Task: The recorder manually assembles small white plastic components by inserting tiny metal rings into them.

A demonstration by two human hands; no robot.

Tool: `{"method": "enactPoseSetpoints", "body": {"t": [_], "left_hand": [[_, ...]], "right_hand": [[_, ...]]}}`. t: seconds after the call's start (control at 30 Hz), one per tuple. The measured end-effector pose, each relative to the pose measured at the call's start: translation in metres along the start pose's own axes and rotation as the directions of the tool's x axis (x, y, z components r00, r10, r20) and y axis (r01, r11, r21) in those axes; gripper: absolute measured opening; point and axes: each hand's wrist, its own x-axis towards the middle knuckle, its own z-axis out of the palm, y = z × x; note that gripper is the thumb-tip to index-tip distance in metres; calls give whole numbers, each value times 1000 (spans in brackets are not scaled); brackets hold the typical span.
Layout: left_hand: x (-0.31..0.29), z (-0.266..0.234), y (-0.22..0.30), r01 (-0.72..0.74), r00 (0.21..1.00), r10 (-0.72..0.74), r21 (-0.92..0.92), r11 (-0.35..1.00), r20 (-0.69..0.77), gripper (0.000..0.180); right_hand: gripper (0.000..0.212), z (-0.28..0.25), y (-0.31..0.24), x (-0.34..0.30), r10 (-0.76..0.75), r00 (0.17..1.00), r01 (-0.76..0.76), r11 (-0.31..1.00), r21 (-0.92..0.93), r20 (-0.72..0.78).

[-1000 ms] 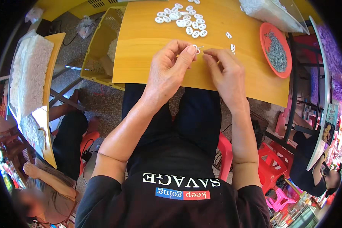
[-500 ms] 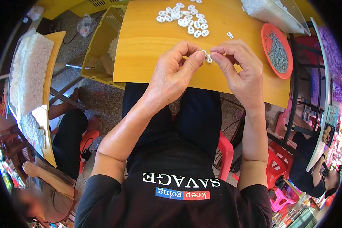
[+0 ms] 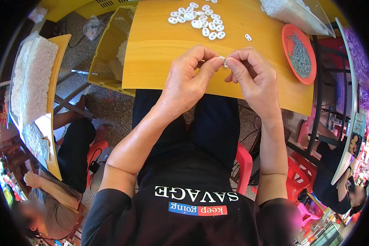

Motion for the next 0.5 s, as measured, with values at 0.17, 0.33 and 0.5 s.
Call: {"method": "enactPoseSetpoints", "body": {"t": [0.17,0.33,0.5], "left_hand": [[3,-11,-1,70,997,-71,-57,996,-21,18],[5,-28,-4,56,993,-64,-83,995,-97,21],[2,-25,-7,77,991,-87,-97,992,-103,22]], "right_hand": [[9,-8,7,4,211,978,-211,977,-23,-7],[9,-1,28,1,-173,985,150,814,-561,13],[11,8,20,-2,-176,983,160,717,-679,46]]}}
